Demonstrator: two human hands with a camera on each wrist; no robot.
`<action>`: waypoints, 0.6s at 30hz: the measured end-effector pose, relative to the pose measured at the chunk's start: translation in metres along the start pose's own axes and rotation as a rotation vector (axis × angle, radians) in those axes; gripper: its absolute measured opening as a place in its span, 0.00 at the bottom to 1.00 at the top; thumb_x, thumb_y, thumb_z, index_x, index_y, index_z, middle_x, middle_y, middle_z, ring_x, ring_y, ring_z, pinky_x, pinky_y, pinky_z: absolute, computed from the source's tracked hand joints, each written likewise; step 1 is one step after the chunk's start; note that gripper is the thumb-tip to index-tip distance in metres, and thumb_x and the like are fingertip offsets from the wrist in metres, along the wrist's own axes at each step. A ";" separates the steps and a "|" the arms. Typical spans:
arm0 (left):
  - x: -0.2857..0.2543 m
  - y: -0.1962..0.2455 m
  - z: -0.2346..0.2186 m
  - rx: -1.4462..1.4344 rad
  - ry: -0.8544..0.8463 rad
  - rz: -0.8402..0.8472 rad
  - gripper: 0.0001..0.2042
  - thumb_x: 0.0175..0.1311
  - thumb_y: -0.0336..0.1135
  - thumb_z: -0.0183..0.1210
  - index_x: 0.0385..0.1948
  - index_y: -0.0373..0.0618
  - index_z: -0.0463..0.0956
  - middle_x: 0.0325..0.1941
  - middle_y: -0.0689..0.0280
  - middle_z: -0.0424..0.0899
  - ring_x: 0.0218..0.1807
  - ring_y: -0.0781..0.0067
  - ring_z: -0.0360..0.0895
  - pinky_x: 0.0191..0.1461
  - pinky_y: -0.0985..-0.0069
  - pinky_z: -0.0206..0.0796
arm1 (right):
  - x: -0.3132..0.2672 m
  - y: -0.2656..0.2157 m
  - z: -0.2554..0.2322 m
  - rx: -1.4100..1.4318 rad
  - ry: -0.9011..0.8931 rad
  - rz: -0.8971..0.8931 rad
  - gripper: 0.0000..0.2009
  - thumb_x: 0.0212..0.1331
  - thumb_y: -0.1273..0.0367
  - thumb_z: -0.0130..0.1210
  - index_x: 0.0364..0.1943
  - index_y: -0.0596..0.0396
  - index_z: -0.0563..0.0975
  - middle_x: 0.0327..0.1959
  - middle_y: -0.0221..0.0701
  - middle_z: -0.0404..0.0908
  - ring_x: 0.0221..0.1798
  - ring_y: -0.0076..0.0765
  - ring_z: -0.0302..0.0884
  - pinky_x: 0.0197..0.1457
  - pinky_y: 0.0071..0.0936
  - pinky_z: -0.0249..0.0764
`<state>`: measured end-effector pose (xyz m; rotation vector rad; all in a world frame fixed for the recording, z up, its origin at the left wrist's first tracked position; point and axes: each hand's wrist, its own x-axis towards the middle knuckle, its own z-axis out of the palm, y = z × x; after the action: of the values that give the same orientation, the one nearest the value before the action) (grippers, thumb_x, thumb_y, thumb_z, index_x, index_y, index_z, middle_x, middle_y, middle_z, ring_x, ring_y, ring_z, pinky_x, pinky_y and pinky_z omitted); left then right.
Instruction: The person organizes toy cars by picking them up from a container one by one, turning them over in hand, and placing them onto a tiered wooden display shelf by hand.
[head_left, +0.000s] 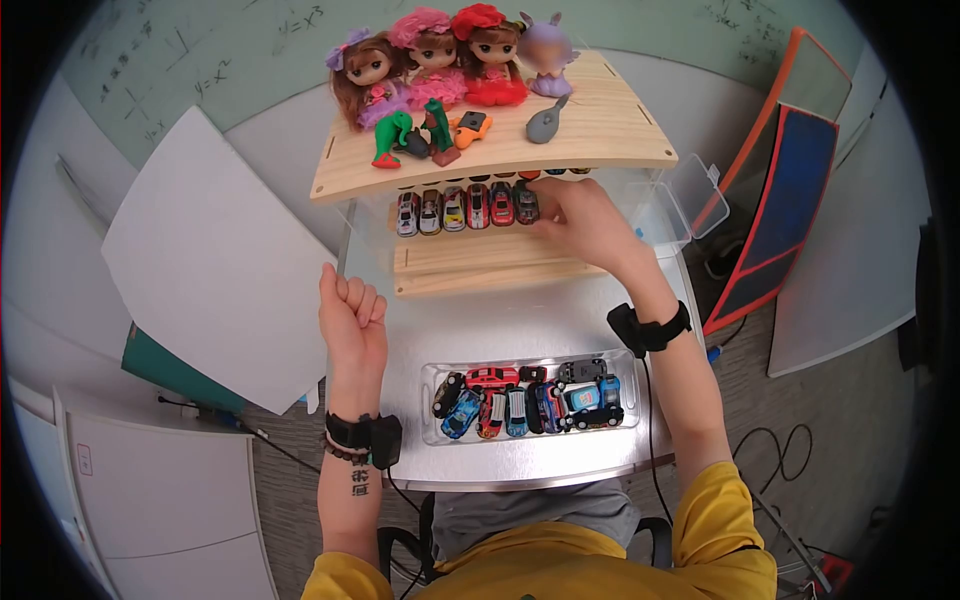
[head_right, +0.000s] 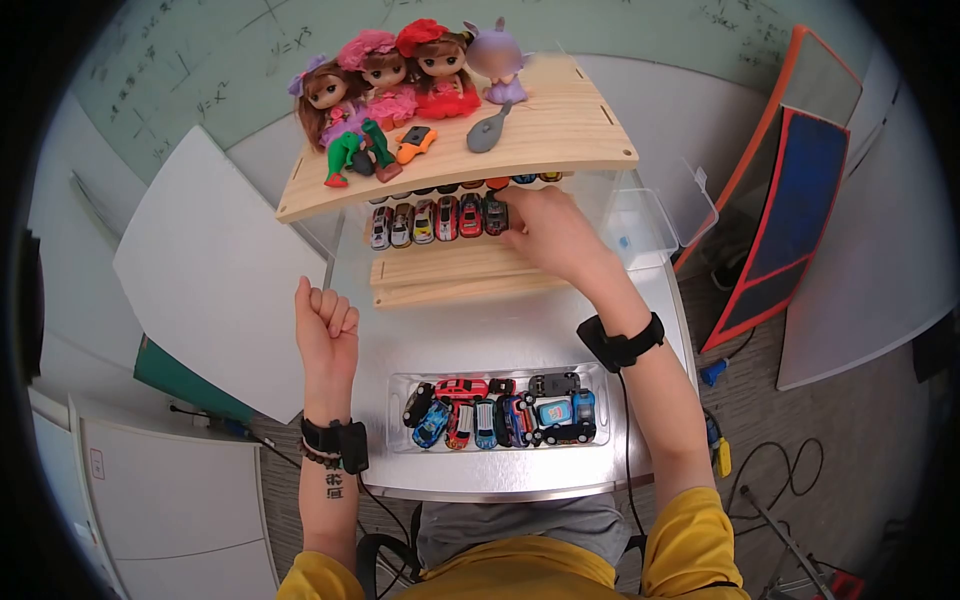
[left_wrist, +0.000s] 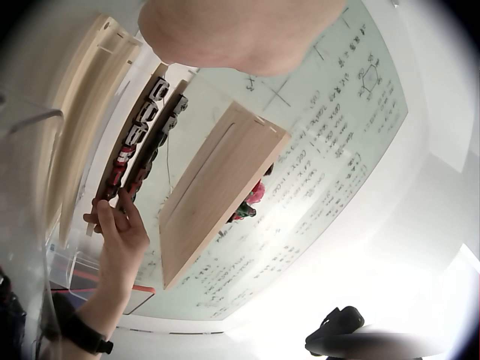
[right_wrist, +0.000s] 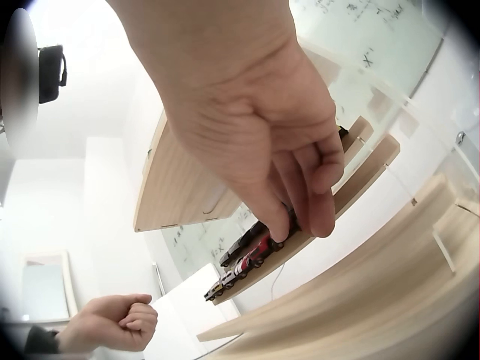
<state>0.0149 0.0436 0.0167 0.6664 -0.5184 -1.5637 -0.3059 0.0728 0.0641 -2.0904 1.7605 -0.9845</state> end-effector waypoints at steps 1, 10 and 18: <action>0.000 0.000 0.001 0.001 0.005 0.000 0.25 0.84 0.46 0.48 0.19 0.57 0.52 0.17 0.77 0.47 0.19 0.82 0.43 0.25 0.77 0.41 | 0.000 0.000 -0.001 -0.002 -0.005 -0.002 0.22 0.52 0.76 0.66 0.55 0.66 0.81 0.31 0.45 0.86 0.38 0.53 0.85 0.46 0.45 0.79; -0.002 -0.002 0.003 -0.002 0.034 -0.002 0.25 0.86 0.47 0.44 0.20 0.56 0.52 0.19 0.76 0.48 0.20 0.81 0.43 0.26 0.76 0.41 | -0.015 -0.036 -0.042 -0.116 -0.090 -0.016 0.07 0.55 0.74 0.63 0.35 0.65 0.83 0.30 0.45 0.84 0.35 0.55 0.82 0.43 0.46 0.76; 0.002 -0.008 -0.002 -0.035 0.051 -0.011 0.21 0.86 0.44 0.40 0.23 0.54 0.54 0.19 0.75 0.49 0.21 0.80 0.45 0.27 0.76 0.42 | -0.047 -0.072 -0.064 -0.024 0.240 -0.191 0.20 0.63 0.70 0.62 0.20 0.68 0.67 0.14 0.41 0.65 0.19 0.46 0.59 0.28 0.42 0.59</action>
<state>0.0105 0.0423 0.0098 0.6817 -0.4492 -1.5589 -0.2913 0.1503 0.1371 -2.2705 1.7075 -1.3218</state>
